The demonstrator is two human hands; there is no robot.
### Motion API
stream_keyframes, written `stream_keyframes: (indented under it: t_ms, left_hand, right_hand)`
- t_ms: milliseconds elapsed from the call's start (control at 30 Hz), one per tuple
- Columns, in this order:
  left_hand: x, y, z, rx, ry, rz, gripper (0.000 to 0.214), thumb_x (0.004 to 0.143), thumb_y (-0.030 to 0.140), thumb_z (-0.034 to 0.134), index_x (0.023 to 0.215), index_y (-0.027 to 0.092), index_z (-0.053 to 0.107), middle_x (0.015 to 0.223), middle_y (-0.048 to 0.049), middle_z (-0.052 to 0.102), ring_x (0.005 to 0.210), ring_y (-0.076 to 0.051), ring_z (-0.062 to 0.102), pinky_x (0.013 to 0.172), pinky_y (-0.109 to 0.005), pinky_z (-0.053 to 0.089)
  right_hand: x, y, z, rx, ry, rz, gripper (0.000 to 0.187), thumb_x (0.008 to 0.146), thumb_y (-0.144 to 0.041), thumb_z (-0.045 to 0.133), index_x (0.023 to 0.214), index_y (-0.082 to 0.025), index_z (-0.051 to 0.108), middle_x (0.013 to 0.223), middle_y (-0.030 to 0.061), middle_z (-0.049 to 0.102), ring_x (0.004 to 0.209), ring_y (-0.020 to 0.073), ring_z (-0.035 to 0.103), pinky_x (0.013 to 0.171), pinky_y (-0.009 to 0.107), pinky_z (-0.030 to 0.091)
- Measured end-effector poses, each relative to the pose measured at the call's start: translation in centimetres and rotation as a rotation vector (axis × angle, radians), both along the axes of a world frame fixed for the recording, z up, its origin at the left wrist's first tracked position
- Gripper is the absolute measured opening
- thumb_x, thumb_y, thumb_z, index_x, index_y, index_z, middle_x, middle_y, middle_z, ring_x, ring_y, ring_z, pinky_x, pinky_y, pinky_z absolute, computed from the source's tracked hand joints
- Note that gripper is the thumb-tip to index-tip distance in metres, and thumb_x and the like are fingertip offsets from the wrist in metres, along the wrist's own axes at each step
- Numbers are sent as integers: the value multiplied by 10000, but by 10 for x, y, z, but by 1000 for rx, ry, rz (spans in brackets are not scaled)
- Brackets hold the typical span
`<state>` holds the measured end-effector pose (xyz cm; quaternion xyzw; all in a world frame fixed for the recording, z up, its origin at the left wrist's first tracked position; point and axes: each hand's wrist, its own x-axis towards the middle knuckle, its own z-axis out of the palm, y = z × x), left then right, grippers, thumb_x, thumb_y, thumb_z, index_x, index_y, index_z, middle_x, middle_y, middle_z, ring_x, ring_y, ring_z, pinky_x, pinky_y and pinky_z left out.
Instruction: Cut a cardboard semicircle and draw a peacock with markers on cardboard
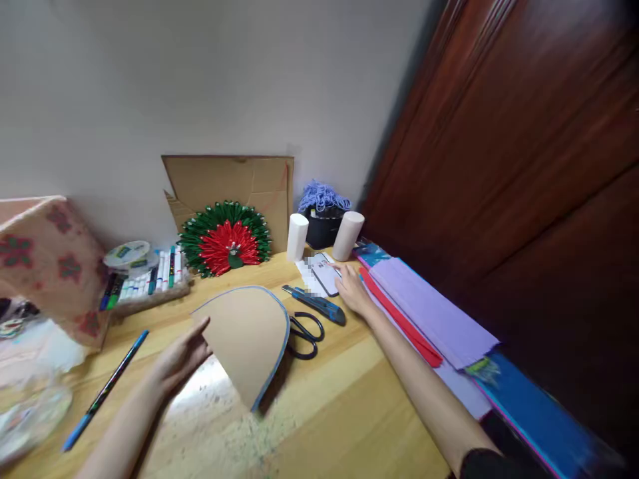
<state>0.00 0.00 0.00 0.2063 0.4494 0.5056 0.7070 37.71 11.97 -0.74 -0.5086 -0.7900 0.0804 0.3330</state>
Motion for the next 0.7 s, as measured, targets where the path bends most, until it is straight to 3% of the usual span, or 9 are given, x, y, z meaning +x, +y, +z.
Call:
stream_keyframes:
  t_ms: [367, 700]
  left_hand:
    - [2, 2, 5, 4, -36, 20, 339, 869, 113, 416, 1196, 74, 498, 1016, -152, 662, 981, -245, 617, 882, -387, 503]
    - [-1, 3, 2, -11, -28, 1, 342, 873, 138, 419, 1199, 70, 496, 1042, -165, 650, 983, -251, 616, 849, -372, 524]
  right_hand:
    - [-27, 46, 2, -88, -90, 39, 363, 775, -129, 374, 1124, -175, 464, 1139, 90, 534, 1127, 205, 419, 992, 384, 304]
    - [-36, 59, -1, -102, -95, 48, 335, 783, -137, 361, 1100, -179, 462, 1145, 86, 535, 1125, 211, 426, 977, 389, 321]
